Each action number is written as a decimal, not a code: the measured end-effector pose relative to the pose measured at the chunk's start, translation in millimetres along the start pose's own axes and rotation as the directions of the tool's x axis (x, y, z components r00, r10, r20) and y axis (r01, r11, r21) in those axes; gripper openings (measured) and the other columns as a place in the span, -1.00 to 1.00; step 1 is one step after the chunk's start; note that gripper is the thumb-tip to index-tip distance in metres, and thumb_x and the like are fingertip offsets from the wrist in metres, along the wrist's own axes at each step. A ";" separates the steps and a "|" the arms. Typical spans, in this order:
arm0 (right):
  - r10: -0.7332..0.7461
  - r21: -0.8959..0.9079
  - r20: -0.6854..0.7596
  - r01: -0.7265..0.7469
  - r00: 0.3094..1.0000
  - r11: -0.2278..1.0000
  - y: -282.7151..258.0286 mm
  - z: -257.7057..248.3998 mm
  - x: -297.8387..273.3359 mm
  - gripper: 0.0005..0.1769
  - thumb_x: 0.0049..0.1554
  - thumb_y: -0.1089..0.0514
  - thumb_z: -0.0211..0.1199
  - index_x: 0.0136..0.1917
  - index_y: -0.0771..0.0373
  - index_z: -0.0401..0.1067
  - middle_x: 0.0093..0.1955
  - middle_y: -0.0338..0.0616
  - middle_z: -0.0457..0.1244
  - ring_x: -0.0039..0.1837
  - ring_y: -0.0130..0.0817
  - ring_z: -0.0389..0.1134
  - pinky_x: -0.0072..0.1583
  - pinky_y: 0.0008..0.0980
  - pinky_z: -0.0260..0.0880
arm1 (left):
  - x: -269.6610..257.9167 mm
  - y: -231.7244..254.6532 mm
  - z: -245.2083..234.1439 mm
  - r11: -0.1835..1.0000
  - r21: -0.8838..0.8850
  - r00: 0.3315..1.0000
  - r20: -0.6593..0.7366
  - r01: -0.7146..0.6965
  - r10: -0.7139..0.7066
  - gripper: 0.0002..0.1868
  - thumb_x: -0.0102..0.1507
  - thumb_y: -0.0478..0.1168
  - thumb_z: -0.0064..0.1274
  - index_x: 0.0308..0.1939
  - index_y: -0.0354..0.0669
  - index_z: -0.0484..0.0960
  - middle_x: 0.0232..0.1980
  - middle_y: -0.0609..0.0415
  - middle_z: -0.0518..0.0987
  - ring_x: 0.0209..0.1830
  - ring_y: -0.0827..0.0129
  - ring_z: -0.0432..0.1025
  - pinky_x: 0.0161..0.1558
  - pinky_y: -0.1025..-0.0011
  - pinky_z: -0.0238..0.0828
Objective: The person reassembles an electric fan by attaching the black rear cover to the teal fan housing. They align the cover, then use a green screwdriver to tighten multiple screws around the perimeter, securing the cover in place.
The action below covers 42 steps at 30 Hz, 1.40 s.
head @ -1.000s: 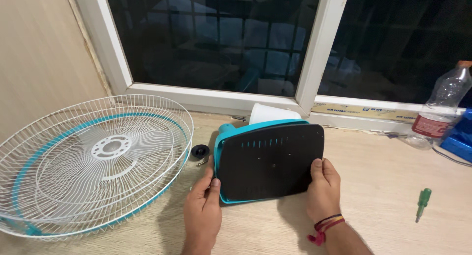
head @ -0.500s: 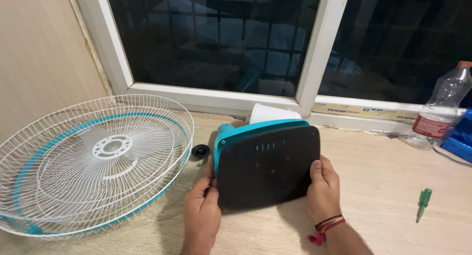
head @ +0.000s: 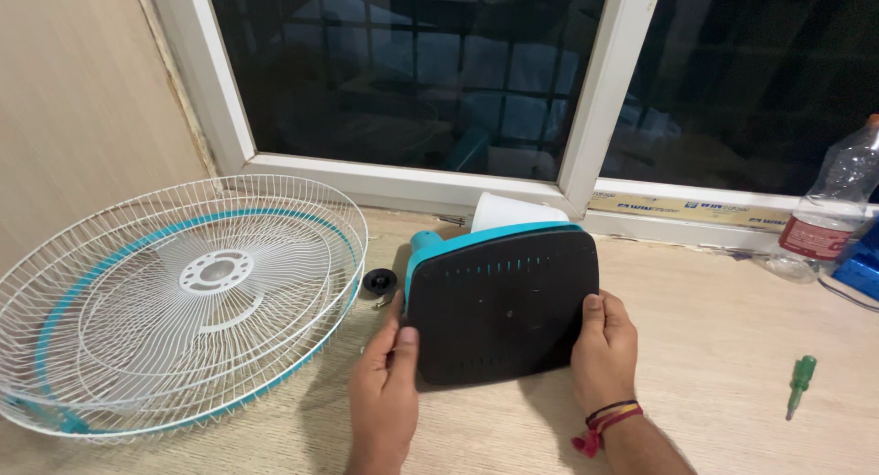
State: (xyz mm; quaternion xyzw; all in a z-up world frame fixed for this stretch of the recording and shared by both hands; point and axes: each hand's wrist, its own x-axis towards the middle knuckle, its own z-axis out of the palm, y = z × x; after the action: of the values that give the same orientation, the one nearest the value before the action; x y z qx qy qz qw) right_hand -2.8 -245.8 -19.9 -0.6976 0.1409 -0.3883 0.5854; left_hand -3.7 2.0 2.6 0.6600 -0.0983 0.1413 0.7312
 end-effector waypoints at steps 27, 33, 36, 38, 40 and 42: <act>0.010 0.237 0.283 -0.079 0.959 0.968 -13.2 -13.7 8.5 -0.43 0.24 0.11 0.22 0.47 0.34 0.35 0.30 -0.01 0.38 0.28 -0.35 0.36 0.32 -0.39 0.32 | 0.8 5.0 4.4 0.981 0.184 0.996 -0.037 -0.068 0.076 -0.46 0.35 -0.20 -0.09 0.43 -0.20 0.38 0.17 -0.05 0.66 0.06 0.42 0.55 0.07 0.39 0.43; -0.212 0.046 0.200 0.207 0.957 0.977 -34.3 -9.6 -8.7 -0.39 0.32 0.02 0.02 0.57 0.26 0.16 0.49 0.01 0.23 0.52 -0.25 0.20 0.47 -0.34 0.11 | 1.6 -4.5 8.1 0.896 0.401 0.977 -0.004 -0.193 0.212 -0.40 0.35 -0.18 -0.15 0.47 -0.30 0.26 0.15 -0.21 0.58 0.14 0.08 0.45 0.19 0.15 0.28; -0.211 0.013 0.204 0.212 0.956 0.977 -46.1 -7.1 -14.3 -0.35 0.32 -0.04 -0.07 0.61 0.19 0.06 0.56 0.01 0.15 0.58 -0.23 0.12 0.51 -0.32 0.06 | 1.0 -5.5 8.0 0.903 0.409 0.990 0.004 -0.132 0.143 -0.38 0.35 -0.16 -0.17 0.49 -0.25 0.21 0.19 -0.21 0.55 0.20 0.03 0.42 0.25 0.10 0.22; -0.197 -0.028 0.207 0.207 0.958 0.978 -50.3 -7.3 -14.7 -0.33 0.32 -0.06 -0.11 0.63 0.15 0.02 0.59 0.00 0.10 0.60 -0.22 0.08 0.51 -0.31 0.04 | 0.6 -6.1 9.1 0.879 0.471 0.997 0.000 -0.072 0.081 -0.39 0.36 -0.13 -0.16 0.49 -0.23 0.21 0.13 -0.21 0.56 0.15 0.04 0.44 0.21 0.11 0.28; -0.199 -0.074 0.208 0.219 0.958 0.973 -52.0 -7.2 -13.7 -0.33 0.32 -0.07 -0.13 0.64 0.13 -0.01 0.61 0.01 0.06 0.62 -0.20 0.03 0.51 -0.29 0.01 | 0.4 -5.8 9.8 0.888 0.458 0.999 0.003 -0.036 0.039 -0.39 0.36 -0.11 -0.15 0.47 -0.23 0.21 0.12 -0.20 0.57 0.12 0.07 0.48 0.17 0.13 0.34; -0.173 -0.038 0.224 0.186 0.959 0.982 -50.1 -6.4 -13.6 -0.32 0.32 -0.07 -0.12 0.64 0.13 -0.01 0.59 -0.02 0.10 0.61 -0.23 0.06 0.51 -0.30 0.03 | -0.3 -5.8 9.6 0.930 0.367 1.000 0.017 -0.021 0.016 -0.40 0.35 -0.09 -0.15 0.44 -0.24 0.22 0.13 -0.17 0.59 0.11 0.11 0.52 0.12 0.17 0.40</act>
State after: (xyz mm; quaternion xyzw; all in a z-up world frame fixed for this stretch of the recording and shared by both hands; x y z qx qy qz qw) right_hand -29.2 -227.8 21.4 -0.7630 0.0232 -0.3561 0.5390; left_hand -1.6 -8.1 -1.9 0.7852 -0.0816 0.1595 0.5927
